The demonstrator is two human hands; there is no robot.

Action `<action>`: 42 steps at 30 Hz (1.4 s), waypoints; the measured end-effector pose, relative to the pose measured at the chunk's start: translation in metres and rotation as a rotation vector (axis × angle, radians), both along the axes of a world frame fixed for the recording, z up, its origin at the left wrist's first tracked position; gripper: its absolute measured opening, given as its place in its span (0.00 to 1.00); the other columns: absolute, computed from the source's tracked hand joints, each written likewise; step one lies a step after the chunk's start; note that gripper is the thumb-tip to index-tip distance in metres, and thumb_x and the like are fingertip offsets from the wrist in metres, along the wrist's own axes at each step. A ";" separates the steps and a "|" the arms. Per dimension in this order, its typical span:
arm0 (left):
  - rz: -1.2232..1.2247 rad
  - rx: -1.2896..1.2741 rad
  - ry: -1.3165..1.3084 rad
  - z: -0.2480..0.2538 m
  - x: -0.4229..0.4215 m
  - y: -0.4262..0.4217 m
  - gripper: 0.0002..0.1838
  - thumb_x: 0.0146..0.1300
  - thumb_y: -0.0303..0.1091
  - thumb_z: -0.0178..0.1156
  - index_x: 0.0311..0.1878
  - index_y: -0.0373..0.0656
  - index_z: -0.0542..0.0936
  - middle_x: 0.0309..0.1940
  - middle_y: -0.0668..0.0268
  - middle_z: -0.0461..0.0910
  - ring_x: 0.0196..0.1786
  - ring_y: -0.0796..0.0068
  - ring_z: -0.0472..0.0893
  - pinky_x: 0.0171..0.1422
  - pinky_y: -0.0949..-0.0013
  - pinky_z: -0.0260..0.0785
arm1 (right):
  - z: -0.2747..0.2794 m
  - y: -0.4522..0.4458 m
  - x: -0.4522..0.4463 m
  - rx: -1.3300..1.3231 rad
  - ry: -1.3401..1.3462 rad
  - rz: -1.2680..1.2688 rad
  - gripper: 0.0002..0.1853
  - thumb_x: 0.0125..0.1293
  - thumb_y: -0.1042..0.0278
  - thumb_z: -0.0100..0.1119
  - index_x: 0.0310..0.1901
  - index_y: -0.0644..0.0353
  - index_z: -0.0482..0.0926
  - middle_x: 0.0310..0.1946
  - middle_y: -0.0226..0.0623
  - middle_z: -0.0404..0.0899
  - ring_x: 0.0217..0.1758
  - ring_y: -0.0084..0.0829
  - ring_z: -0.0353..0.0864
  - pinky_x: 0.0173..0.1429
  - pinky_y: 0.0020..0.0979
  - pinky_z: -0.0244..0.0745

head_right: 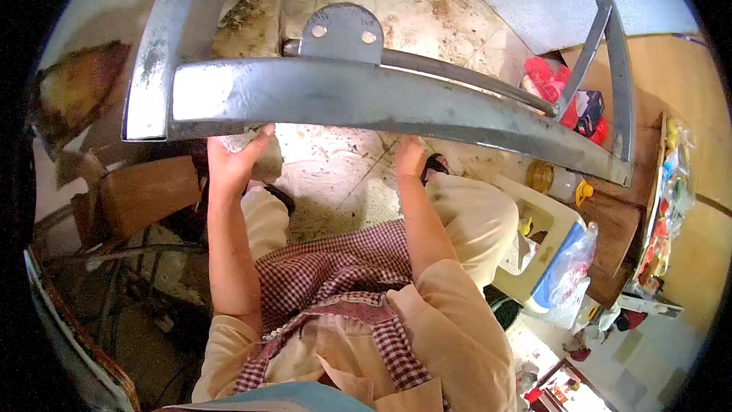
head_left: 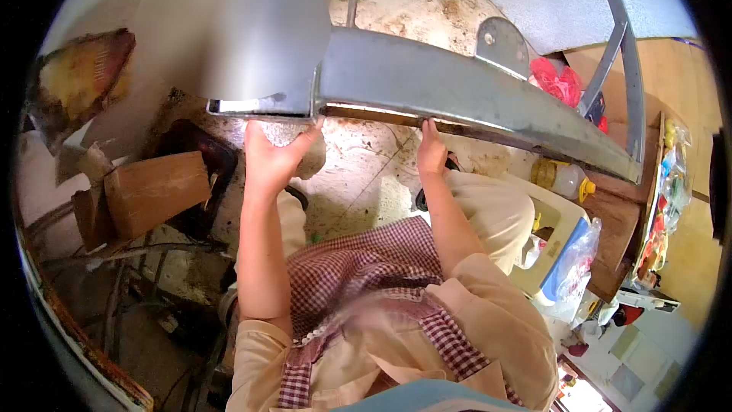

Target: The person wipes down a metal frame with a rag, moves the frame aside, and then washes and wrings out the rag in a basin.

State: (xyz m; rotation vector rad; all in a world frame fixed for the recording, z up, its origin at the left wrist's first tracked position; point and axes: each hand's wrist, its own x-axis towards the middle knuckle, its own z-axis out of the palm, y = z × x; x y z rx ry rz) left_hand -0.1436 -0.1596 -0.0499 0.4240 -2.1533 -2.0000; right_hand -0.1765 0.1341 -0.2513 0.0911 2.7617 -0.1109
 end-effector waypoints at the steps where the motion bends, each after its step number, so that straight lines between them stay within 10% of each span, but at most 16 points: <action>1: -0.006 0.032 -0.004 0.000 0.001 0.002 0.11 0.44 0.27 0.68 0.32 0.38 0.79 0.29 0.64 0.80 0.32 0.74 0.77 0.40 0.70 0.69 | 0.002 -0.010 0.003 -0.103 0.011 -0.125 0.18 0.67 0.67 0.40 0.55 0.63 0.69 0.54 0.39 0.72 0.50 0.35 0.76 0.49 0.29 0.72; 4: 0.055 0.014 0.017 0.001 -0.002 0.005 0.11 0.45 0.27 0.68 0.32 0.37 0.79 0.29 0.64 0.80 0.32 0.75 0.77 0.40 0.70 0.69 | -0.020 -0.082 0.006 -0.486 0.264 -0.235 0.17 0.65 0.67 0.42 0.53 0.60 0.70 0.52 0.42 0.73 0.45 0.39 0.78 0.45 0.33 0.75; 8: 0.015 0.006 -0.018 0.000 0.001 0.000 0.12 0.45 0.27 0.68 0.34 0.36 0.79 0.28 0.65 0.80 0.31 0.75 0.77 0.38 0.70 0.69 | -0.049 -0.120 0.003 -0.425 0.195 0.216 0.17 0.67 0.59 0.40 0.49 0.56 0.74 0.50 0.45 0.73 0.44 0.47 0.76 0.50 0.38 0.72; 14: 0.022 -0.012 0.018 -0.003 0.000 0.002 0.12 0.45 0.27 0.68 0.34 0.37 0.78 0.30 0.65 0.80 0.34 0.76 0.76 0.40 0.70 0.68 | -0.030 0.027 0.005 0.187 0.218 0.206 0.16 0.63 0.73 0.45 0.52 0.65 0.72 0.51 0.43 0.74 0.50 0.33 0.75 0.51 0.27 0.71; 17: 0.013 0.006 -0.025 0.003 0.001 0.002 0.13 0.45 0.27 0.68 0.35 0.37 0.78 0.30 0.66 0.80 0.34 0.76 0.77 0.41 0.70 0.68 | -0.013 -0.037 -0.003 -0.212 0.257 -0.239 0.18 0.62 0.75 0.46 0.54 0.68 0.70 0.52 0.47 0.72 0.51 0.31 0.75 0.51 0.25 0.71; 18: 0.009 -0.012 0.002 0.001 0.000 0.002 0.14 0.45 0.27 0.68 0.37 0.38 0.78 0.31 0.66 0.80 0.34 0.76 0.77 0.42 0.70 0.69 | -0.055 -0.057 0.005 -0.421 0.505 -0.144 0.17 0.62 0.75 0.46 0.53 0.68 0.70 0.51 0.48 0.73 0.51 0.32 0.75 0.50 0.25 0.72; 20: 0.026 0.034 -0.020 0.002 0.003 0.005 0.15 0.45 0.27 0.68 0.38 0.38 0.77 0.32 0.65 0.80 0.35 0.75 0.77 0.43 0.70 0.69 | 0.002 -0.127 0.012 -0.541 0.192 0.013 0.17 0.62 0.75 0.46 0.54 0.63 0.70 0.52 0.45 0.72 0.51 0.39 0.75 0.50 0.33 0.71; 23: -0.048 0.039 -0.065 -0.002 0.002 -0.001 0.22 0.44 0.26 0.66 0.45 0.39 0.73 0.36 0.64 0.79 0.40 0.73 0.77 0.46 0.69 0.70 | -0.028 -0.081 -0.007 -0.244 -0.071 0.164 0.20 0.64 0.69 0.44 0.58 0.61 0.65 0.55 0.39 0.70 0.49 0.40 0.75 0.50 0.34 0.71; 28: 0.006 -0.096 0.110 0.002 0.000 0.008 0.27 0.43 0.30 0.68 0.49 0.46 0.71 0.41 0.61 0.77 0.43 0.70 0.77 0.48 0.69 0.70 | -0.044 0.010 -0.004 -0.496 0.468 0.053 0.16 0.65 0.67 0.44 0.51 0.62 0.73 0.49 0.45 0.75 0.47 0.41 0.76 0.50 0.33 0.71; 33: 0.137 0.002 0.147 -0.015 0.000 0.021 0.33 0.40 0.49 0.70 0.49 0.43 0.71 0.42 0.57 0.75 0.45 0.60 0.77 0.50 0.63 0.69 | 0.002 -0.093 -0.041 -0.544 0.350 0.353 0.15 0.65 0.63 0.48 0.46 0.64 0.76 0.40 0.39 0.78 0.42 0.33 0.77 0.51 0.29 0.69; 42: 0.311 -0.095 0.212 0.000 0.007 0.033 0.34 0.36 0.51 0.72 0.43 0.40 0.71 0.37 0.60 0.72 0.40 0.58 0.76 0.44 0.64 0.68 | -0.001 -0.106 -0.020 -0.470 0.405 0.322 0.15 0.65 0.64 0.47 0.47 0.65 0.75 0.42 0.38 0.78 0.44 0.32 0.76 0.52 0.29 0.68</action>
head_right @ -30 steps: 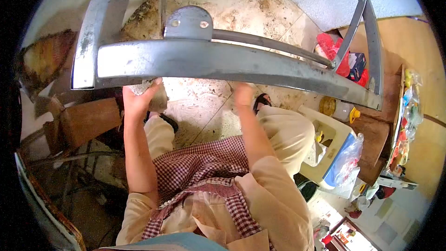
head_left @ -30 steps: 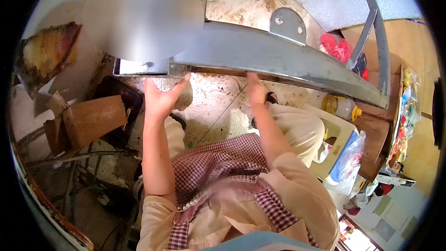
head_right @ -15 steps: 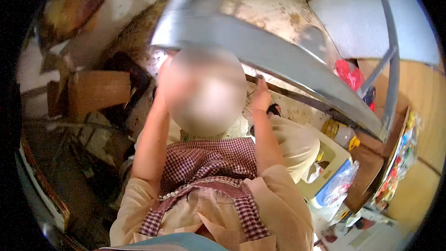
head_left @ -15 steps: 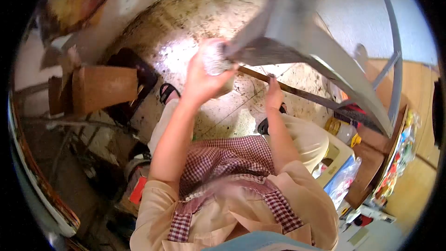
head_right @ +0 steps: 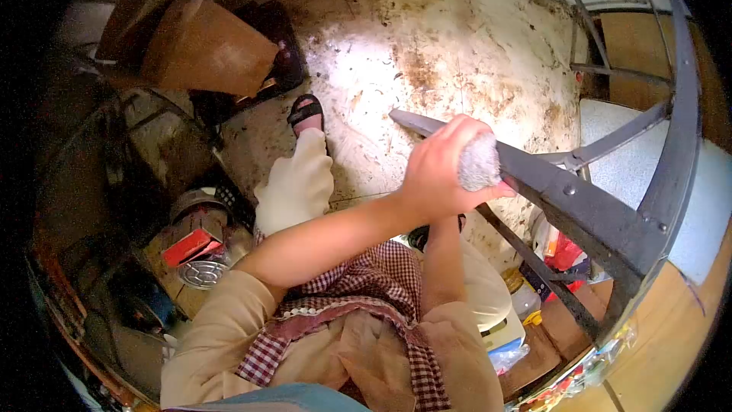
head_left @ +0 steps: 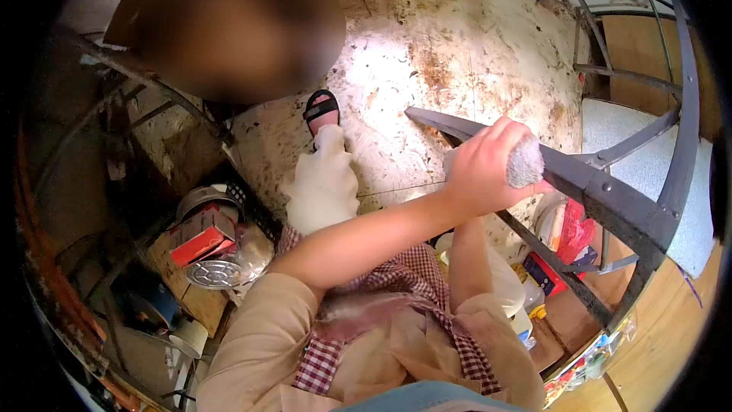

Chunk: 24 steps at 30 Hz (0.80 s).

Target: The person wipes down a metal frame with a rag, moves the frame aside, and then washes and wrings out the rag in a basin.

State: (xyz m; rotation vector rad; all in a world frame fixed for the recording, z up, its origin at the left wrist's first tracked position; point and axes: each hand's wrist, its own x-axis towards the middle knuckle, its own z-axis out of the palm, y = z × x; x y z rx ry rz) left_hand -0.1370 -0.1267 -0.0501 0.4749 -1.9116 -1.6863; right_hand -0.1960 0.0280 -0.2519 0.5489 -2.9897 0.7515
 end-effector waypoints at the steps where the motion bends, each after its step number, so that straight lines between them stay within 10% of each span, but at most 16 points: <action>1: -0.019 0.027 -0.023 -0.002 -0.001 0.005 0.33 0.35 0.50 0.72 0.42 0.40 0.71 0.37 0.60 0.72 0.40 0.58 0.76 0.44 0.64 0.68 | 0.000 0.003 0.003 0.002 0.005 -0.011 0.15 0.65 0.64 0.47 0.47 0.65 0.75 0.42 0.38 0.78 0.44 0.32 0.76 0.53 0.29 0.68; 24: -0.119 0.081 -0.084 -0.001 0.008 0.003 0.34 0.37 0.54 0.69 0.44 0.42 0.72 0.40 0.61 0.72 0.45 0.58 0.74 0.49 0.62 0.67 | -0.001 0.005 0.050 -0.050 0.049 -0.081 0.17 0.65 0.65 0.45 0.51 0.66 0.72 0.47 0.38 0.76 0.49 0.30 0.74 0.57 0.29 0.65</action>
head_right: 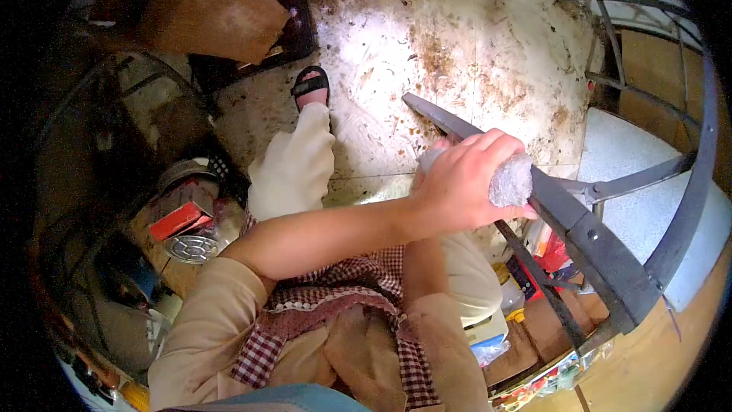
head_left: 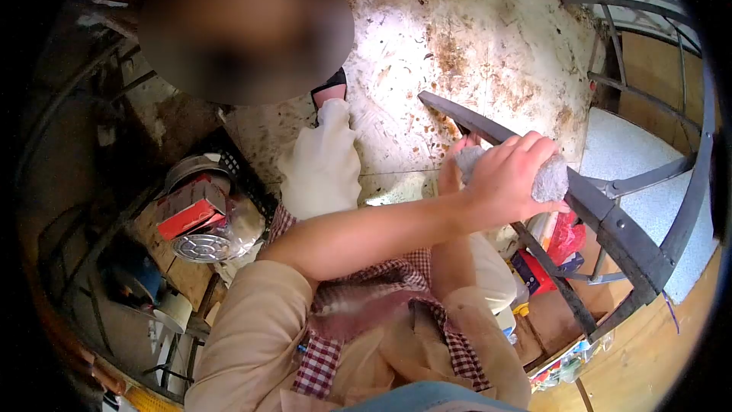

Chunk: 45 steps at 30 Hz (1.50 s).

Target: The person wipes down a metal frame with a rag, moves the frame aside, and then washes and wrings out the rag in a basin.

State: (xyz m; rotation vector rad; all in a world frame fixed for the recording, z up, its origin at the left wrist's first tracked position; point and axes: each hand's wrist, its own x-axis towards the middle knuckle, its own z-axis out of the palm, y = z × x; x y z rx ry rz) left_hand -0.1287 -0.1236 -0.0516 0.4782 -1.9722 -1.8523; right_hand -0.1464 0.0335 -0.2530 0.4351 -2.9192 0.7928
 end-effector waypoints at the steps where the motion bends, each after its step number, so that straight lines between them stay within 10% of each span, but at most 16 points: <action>1: -0.004 -0.013 -0.006 -0.001 0.000 0.000 0.34 0.37 0.54 0.69 0.44 0.42 0.72 0.40 0.61 0.72 0.45 0.58 0.74 0.49 0.62 0.67 | 0.000 -0.002 -0.001 -0.005 -0.003 0.000 0.17 0.65 0.65 0.45 0.51 0.66 0.72 0.47 0.38 0.75 0.49 0.30 0.74 0.57 0.29 0.65; 13: -0.069 -0.155 -0.091 -0.004 -0.009 -0.002 0.38 0.41 0.61 0.65 0.47 0.39 0.70 0.42 0.57 0.75 0.44 0.60 0.76 0.48 0.63 0.70 | 0.001 -0.033 -0.007 -0.101 -0.053 0.080 0.18 0.65 0.66 0.44 0.52 0.66 0.70 0.50 0.37 0.74 0.52 0.28 0.73 0.59 0.29 0.64; 16: -0.124 -0.084 -0.104 -0.006 -0.012 -0.003 0.35 0.40 0.56 0.68 0.46 0.41 0.70 0.38 0.57 0.76 0.40 0.61 0.78 0.47 0.64 0.70 | 0.043 -0.019 -0.017 -1.350 -0.661 -0.312 0.18 0.65 0.66 0.43 0.53 0.66 0.70 0.50 0.37 0.74 0.52 0.28 0.73 0.60 0.29 0.64; 18: -0.109 -0.069 -0.043 -0.009 -0.015 -0.002 0.33 0.39 0.50 0.71 0.45 0.41 0.71 0.37 0.58 0.77 0.39 0.64 0.78 0.45 0.66 0.70 | 0.051 0.052 -0.026 -0.646 -0.614 -0.500 0.21 0.67 0.56 0.42 0.54 0.62 0.70 0.49 0.35 0.75 0.52 0.32 0.72 0.55 0.31 0.65; 19: -0.104 -0.053 -0.038 -0.009 -0.014 -0.002 0.32 0.39 0.49 0.71 0.45 0.41 0.71 0.36 0.59 0.77 0.38 0.66 0.78 0.45 0.67 0.70 | 0.010 0.113 -0.031 0.091 -0.443 -0.211 0.24 0.68 0.59 0.38 0.62 0.61 0.61 0.55 0.36 0.71 0.60 0.34 0.67 0.61 0.28 0.58; 22: -0.131 0.056 -0.006 -0.013 -0.016 -0.001 0.29 0.41 0.40 0.71 0.45 0.41 0.70 0.32 0.63 0.79 0.35 0.73 0.78 0.44 0.72 0.70 | -0.036 0.175 -0.038 -0.420 -0.473 -0.556 0.20 0.68 0.66 0.34 0.60 0.59 0.64 0.62 0.36 0.63 0.59 0.35 0.67 0.54 0.35 0.66; 23: -0.134 0.050 -0.002 -0.012 -0.015 0.001 0.28 0.42 0.38 0.71 0.46 0.40 0.70 0.32 0.64 0.79 0.35 0.75 0.78 0.44 0.72 0.70 | -0.011 0.148 -0.033 -0.127 -0.444 -0.464 0.20 0.68 0.67 0.35 0.59 0.59 0.65 0.62 0.37 0.62 0.57 0.35 0.69 0.52 0.36 0.68; 25: -0.136 0.024 0.023 -0.008 -0.015 0.001 0.26 0.45 0.34 0.69 0.46 0.40 0.69 0.31 0.65 0.79 0.35 0.77 0.78 0.44 0.73 0.70 | 0.024 0.056 -0.028 -1.200 -0.685 -0.841 0.19 0.65 0.72 0.40 0.57 0.60 0.67 0.58 0.40 0.67 0.51 0.38 0.75 0.49 0.37 0.71; 27: -0.167 0.067 -0.055 -0.001 -0.012 -0.001 0.25 0.47 0.30 0.67 0.48 0.38 0.69 0.33 0.66 0.79 0.37 0.77 0.77 0.45 0.72 0.69 | -0.037 0.009 -0.010 -0.116 0.013 -0.121 0.21 0.60 0.76 0.44 0.57 0.59 0.67 0.57 0.41 0.68 0.46 0.41 0.76 0.47 0.39 0.72; 30: -0.143 0.064 -0.085 -0.013 -0.009 -0.003 0.24 0.47 0.28 0.66 0.48 0.37 0.69 0.35 0.65 0.78 0.38 0.77 0.76 0.46 0.72 0.68 | -0.009 0.007 -0.012 0.078 -0.264 0.030 0.21 0.61 0.72 0.46 0.58 0.52 0.68 0.56 0.42 0.69 0.48 0.42 0.76 0.49 0.35 0.72; 32: -0.156 0.039 -0.055 -0.013 -0.009 -0.003 0.23 0.47 0.27 0.65 0.48 0.37 0.69 0.36 0.64 0.77 0.39 0.76 0.75 0.47 0.72 0.68 | 0.032 0.057 -0.020 -0.464 -0.764 -0.422 0.19 0.64 0.61 0.46 0.58 0.49 0.69 0.54 0.40 0.71 0.49 0.37 0.76 0.50 0.26 0.71; 35: -0.149 0.074 -0.076 -0.011 -0.011 -0.001 0.22 0.48 0.26 0.65 0.47 0.36 0.70 0.36 0.64 0.77 0.39 0.76 0.75 0.47 0.72 0.67 | -0.038 0.184 -0.018 0.128 0.042 -0.233 0.19 0.62 0.72 0.45 0.56 0.56 0.70 0.54 0.39 0.72 0.50 0.33 0.76 0.54 0.26 0.70; 36: -0.161 0.083 -0.058 -0.011 -0.012 -0.001 0.22 0.48 0.27 0.65 0.47 0.36 0.70 0.37 0.65 0.77 0.38 0.76 0.75 0.47 0.71 0.67 | 0.017 0.177 -0.019 0.340 -0.315 -0.372 0.20 0.60 0.78 0.43 0.55 0.58 0.71 0.56 0.38 0.69 0.52 0.31 0.75 0.54 0.27 0.70; 45: -0.082 0.106 -0.066 -0.020 -0.008 -0.001 0.18 0.50 0.27 0.65 0.44 0.37 0.72 0.36 0.66 0.77 0.37 0.77 0.75 0.46 0.72 0.68 | -0.045 0.138 -0.015 0.063 -0.003 -0.496 0.20 0.58 0.75 0.51 0.54 0.54 0.72 0.54 0.37 0.71 0.50 0.33 0.75 0.52 0.29 0.70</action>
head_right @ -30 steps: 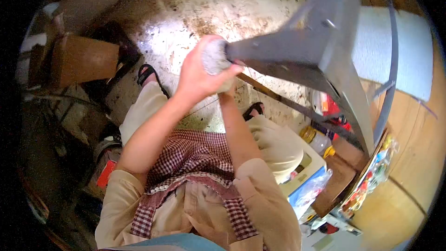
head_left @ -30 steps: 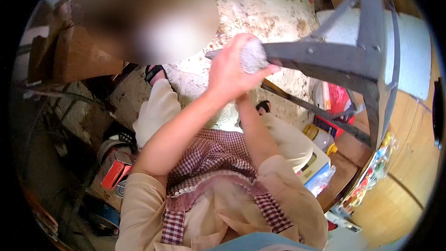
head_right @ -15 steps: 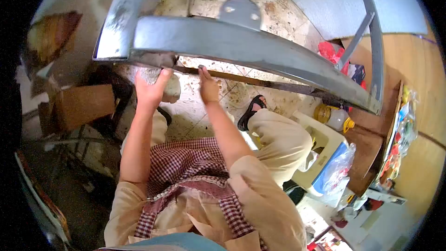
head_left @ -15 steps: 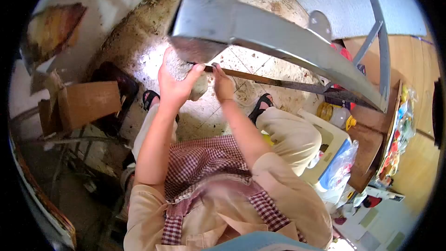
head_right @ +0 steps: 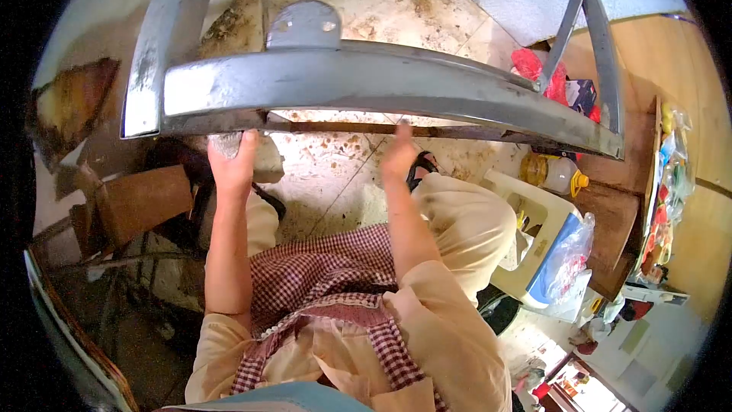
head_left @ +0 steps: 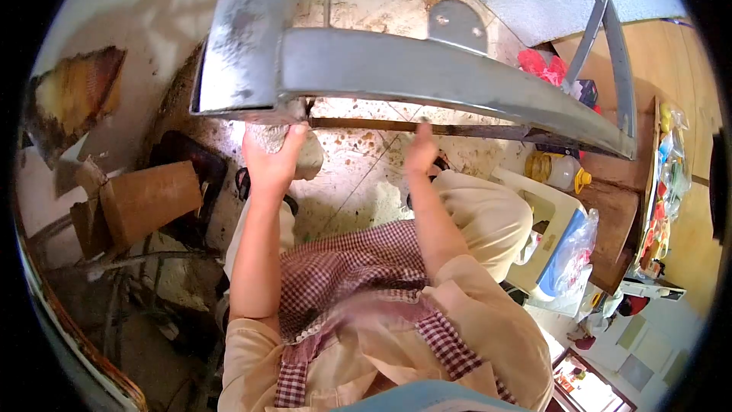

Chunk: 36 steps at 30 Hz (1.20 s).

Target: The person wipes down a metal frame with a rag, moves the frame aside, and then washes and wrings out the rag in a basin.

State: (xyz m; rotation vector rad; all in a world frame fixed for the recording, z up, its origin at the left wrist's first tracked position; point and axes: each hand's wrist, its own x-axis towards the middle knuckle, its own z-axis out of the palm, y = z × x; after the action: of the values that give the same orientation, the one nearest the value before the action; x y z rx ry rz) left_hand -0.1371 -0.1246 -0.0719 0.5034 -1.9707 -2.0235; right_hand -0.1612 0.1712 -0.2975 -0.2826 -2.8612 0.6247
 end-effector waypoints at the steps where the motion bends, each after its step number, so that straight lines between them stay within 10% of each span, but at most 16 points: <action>1: -0.004 0.011 -0.040 0.001 0.001 -0.002 0.17 0.49 0.27 0.66 0.42 0.37 0.73 0.35 0.66 0.77 0.37 0.77 0.75 0.45 0.72 0.68 | 0.009 -0.025 0.005 0.000 -0.036 0.095 0.20 0.58 0.75 0.51 0.54 0.54 0.72 0.53 0.37 0.72 0.48 0.33 0.75 0.51 0.29 0.70; 5: 0.034 0.026 -0.031 0.011 -0.001 0.002 0.15 0.49 0.28 0.66 0.39 0.36 0.75 0.32 0.66 0.78 0.34 0.77 0.75 0.42 0.72 0.69 | -0.033 -0.007 -0.014 -0.430 0.044 0.111 0.19 0.58 0.73 0.53 0.53 0.53 0.72 0.48 0.39 0.74 0.44 0.40 0.76 0.49 0.33 0.71; 11: -0.056 -0.062 -0.091 0.001 0.003 -0.005 0.18 0.53 0.34 0.65 0.44 0.37 0.72 0.37 0.66 0.75 0.38 0.76 0.73 0.45 0.71 0.67 | 0.075 0.042 -0.019 0.199 -0.282 -0.040 0.19 0.57 0.64 0.56 0.50 0.57 0.70 0.40 0.43 0.72 0.44 0.45 0.74 0.45 0.40 0.71; 16: 0.014 -0.041 -0.013 0.008 0.000 0.001 0.15 0.49 0.31 0.68 0.38 0.37 0.76 0.32 0.66 0.78 0.34 0.78 0.75 0.41 0.72 0.68 | -0.008 0.035 -0.022 0.301 0.013 -0.083 0.15 0.58 0.61 0.56 0.42 0.62 0.70 0.35 0.43 0.74 0.34 0.40 0.73 0.39 0.37 0.70; 18: 0.017 -0.074 -0.046 0.010 0.000 0.002 0.15 0.49 0.31 0.67 0.38 0.37 0.76 0.32 0.66 0.78 0.33 0.78 0.75 0.41 0.72 0.68 | -0.031 -0.024 -0.009 -0.308 0.090 -0.116 0.12 0.60 0.63 0.54 0.38 0.64 0.71 0.33 0.46 0.74 0.31 0.42 0.72 0.37 0.36 0.70; 23: -0.026 -0.061 -0.041 0.008 0.000 -0.003 0.14 0.48 0.30 0.67 0.36 0.36 0.77 0.31 0.66 0.78 0.33 0.77 0.75 0.41 0.72 0.68 | 0.021 -0.079 -0.007 -0.081 -0.264 0.231 0.07 0.62 0.67 0.48 0.36 0.60 0.74 0.33 0.38 0.75 0.34 0.37 0.74 0.40 0.31 0.71; 24: -0.016 -0.059 -0.046 0.009 0.000 -0.001 0.14 0.48 0.30 0.67 0.36 0.36 0.77 0.31 0.66 0.78 0.33 0.77 0.76 0.41 0.72 0.68 | 0.015 -0.047 -0.007 0.238 0.131 0.394 0.08 0.60 0.68 0.48 0.40 0.55 0.74 0.34 0.34 0.75 0.34 0.36 0.76 0.39 0.30 0.73; 26: -0.034 -0.097 -0.046 0.005 0.000 -0.001 0.16 0.50 0.32 0.66 0.40 0.36 0.75 0.34 0.65 0.77 0.36 0.76 0.75 0.43 0.72 0.67 | 0.023 0.010 -0.016 0.446 -0.192 0.190 0.07 0.57 0.68 0.51 0.35 0.60 0.76 0.32 0.40 0.76 0.28 0.37 0.77 0.28 0.34 0.74; 28: -0.113 -0.188 -0.049 -0.005 0.002 -0.006 0.21 0.54 0.37 0.64 0.47 0.37 0.69 0.39 0.65 0.73 0.40 0.75 0.72 0.46 0.70 0.66 | -0.024 0.070 -0.014 0.213 0.042 -0.009 0.09 0.60 0.68 0.47 0.37 0.59 0.76 0.30 0.40 0.74 0.30 0.39 0.76 0.33 0.36 0.73; 30: -0.079 -0.110 -0.110 0.000 0.006 -0.003 0.24 0.53 0.37 0.64 0.49 0.37 0.68 0.39 0.65 0.73 0.41 0.74 0.72 0.47 0.70 0.66 | 0.003 0.011 -0.017 1.011 -0.465 0.195 0.06 0.58 0.70 0.51 0.35 0.60 0.76 0.30 0.39 0.75 0.26 0.37 0.75 0.27 0.36 0.71; 33: 0.005 -0.049 -0.028 0.008 0.001 -0.001 0.14 0.50 0.31 0.67 0.38 0.35 0.77 0.33 0.65 0.78 0.35 0.77 0.75 0.43 0.72 0.68 | 0.009 -0.062 -0.003 0.079 0.147 -0.060 0.09 0.60 0.68 0.46 0.31 0.63 0.76 0.29 0.42 0.74 0.35 0.44 0.74 0.37 0.42 0.71; 36: -0.003 -0.007 0.040 0.006 0.000 -0.003 0.15 0.50 0.31 0.66 0.40 0.35 0.75 0.34 0.65 0.77 0.36 0.77 0.74 0.43 0.72 0.68 | 0.033 -0.022 -0.014 0.190 -0.193 0.082 0.10 0.60 0.68 0.46 0.27 0.63 0.74 0.28 0.44 0.74 0.35 0.47 0.74 0.37 0.43 0.71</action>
State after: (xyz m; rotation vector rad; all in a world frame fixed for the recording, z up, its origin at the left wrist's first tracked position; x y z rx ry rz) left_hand -0.1374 -0.1276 -0.0658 0.4549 -1.9559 -2.0123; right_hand -0.1754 0.1490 -0.2647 -0.2066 -3.1029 0.3523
